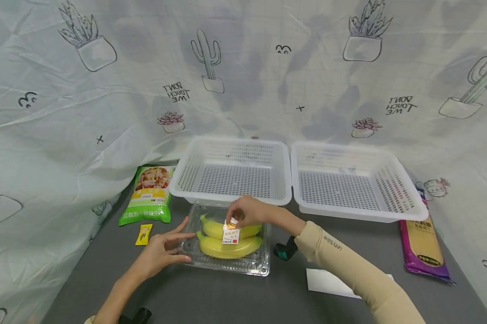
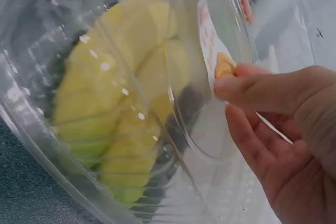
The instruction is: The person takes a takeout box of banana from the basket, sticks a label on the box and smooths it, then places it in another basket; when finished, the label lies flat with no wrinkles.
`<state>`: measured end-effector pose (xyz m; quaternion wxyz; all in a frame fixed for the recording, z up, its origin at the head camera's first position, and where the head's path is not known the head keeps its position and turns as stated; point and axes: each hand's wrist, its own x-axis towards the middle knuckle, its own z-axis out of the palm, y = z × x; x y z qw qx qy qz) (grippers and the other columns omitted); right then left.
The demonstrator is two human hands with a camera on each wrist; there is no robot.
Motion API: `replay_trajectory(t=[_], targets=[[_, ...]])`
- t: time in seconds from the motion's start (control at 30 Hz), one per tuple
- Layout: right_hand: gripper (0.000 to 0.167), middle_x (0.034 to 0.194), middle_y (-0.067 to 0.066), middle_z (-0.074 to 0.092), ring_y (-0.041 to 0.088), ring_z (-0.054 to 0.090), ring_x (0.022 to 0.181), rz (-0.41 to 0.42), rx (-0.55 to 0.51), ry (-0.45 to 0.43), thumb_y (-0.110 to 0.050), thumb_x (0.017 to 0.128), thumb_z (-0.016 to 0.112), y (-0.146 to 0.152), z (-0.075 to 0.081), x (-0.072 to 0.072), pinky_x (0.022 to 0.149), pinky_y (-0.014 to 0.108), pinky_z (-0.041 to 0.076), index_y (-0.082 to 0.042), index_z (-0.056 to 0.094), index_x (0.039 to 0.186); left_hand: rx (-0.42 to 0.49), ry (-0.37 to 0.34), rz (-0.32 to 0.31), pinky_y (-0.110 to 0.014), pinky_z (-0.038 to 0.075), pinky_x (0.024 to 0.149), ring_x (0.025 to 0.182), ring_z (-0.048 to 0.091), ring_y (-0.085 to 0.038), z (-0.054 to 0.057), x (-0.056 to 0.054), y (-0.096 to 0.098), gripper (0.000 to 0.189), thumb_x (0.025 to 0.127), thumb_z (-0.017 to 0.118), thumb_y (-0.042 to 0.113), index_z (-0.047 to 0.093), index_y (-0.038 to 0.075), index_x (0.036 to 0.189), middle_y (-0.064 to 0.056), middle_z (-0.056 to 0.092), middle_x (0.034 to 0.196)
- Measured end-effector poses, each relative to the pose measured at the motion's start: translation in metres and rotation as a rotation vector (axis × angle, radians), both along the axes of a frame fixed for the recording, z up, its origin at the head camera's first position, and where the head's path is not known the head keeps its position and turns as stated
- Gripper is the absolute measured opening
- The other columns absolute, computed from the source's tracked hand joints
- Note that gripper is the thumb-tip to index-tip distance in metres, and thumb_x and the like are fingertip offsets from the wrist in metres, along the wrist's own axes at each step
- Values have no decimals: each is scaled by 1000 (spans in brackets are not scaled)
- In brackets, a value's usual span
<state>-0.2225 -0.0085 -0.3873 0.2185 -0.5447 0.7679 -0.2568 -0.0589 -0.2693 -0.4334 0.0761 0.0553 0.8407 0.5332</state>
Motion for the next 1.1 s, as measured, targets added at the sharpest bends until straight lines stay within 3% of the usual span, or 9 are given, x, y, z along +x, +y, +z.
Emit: replay_trajectory(t=[0.1,0.17,0.4,0.5,0.8,1.1], targets=[[29,111,10,63,19,60,88,-40,-29,70,1,81,75,2,1,6,74,18,51,-1,69,109,-1,-1,3,-36,50,90,127,44,-40,0,0,0,64,71,83,15,59,1,129,-9,20,156],[34,119,14,60,23,61,94,-95,-93,45,3,81,74,3,0,10,77,20,52,2,67,114,2,-5,3,-37,50,91,128,42,-41,0,0,0,64,71,83,15,59,1,130,-9,20,157],[31,118,27,60,34,62,107,-307,-396,-364,2,92,61,8,-23,24,86,25,52,11,57,121,6,-6,6,-37,50,90,127,44,-41,0,1,0,64,71,83,15,59,1,129,-10,19,156],[31,119,30,59,35,61,109,-348,-434,-445,1,94,58,8,-28,30,86,25,52,14,55,122,3,3,1,-36,50,90,127,45,-40,0,0,0,64,71,83,15,59,1,129,-11,20,156],[29,118,32,58,37,60,109,-366,-478,-468,8,93,55,8,-31,42,87,25,52,17,54,120,-7,15,-8,-37,51,89,129,42,-39,1,0,0,64,72,82,16,60,2,129,-10,20,156],[28,117,27,60,34,61,109,-357,-437,-472,2,95,55,9,-32,54,86,23,51,13,56,121,7,15,-16,-36,50,90,130,40,-38,-1,0,0,64,72,82,16,59,1,130,-10,19,157]])
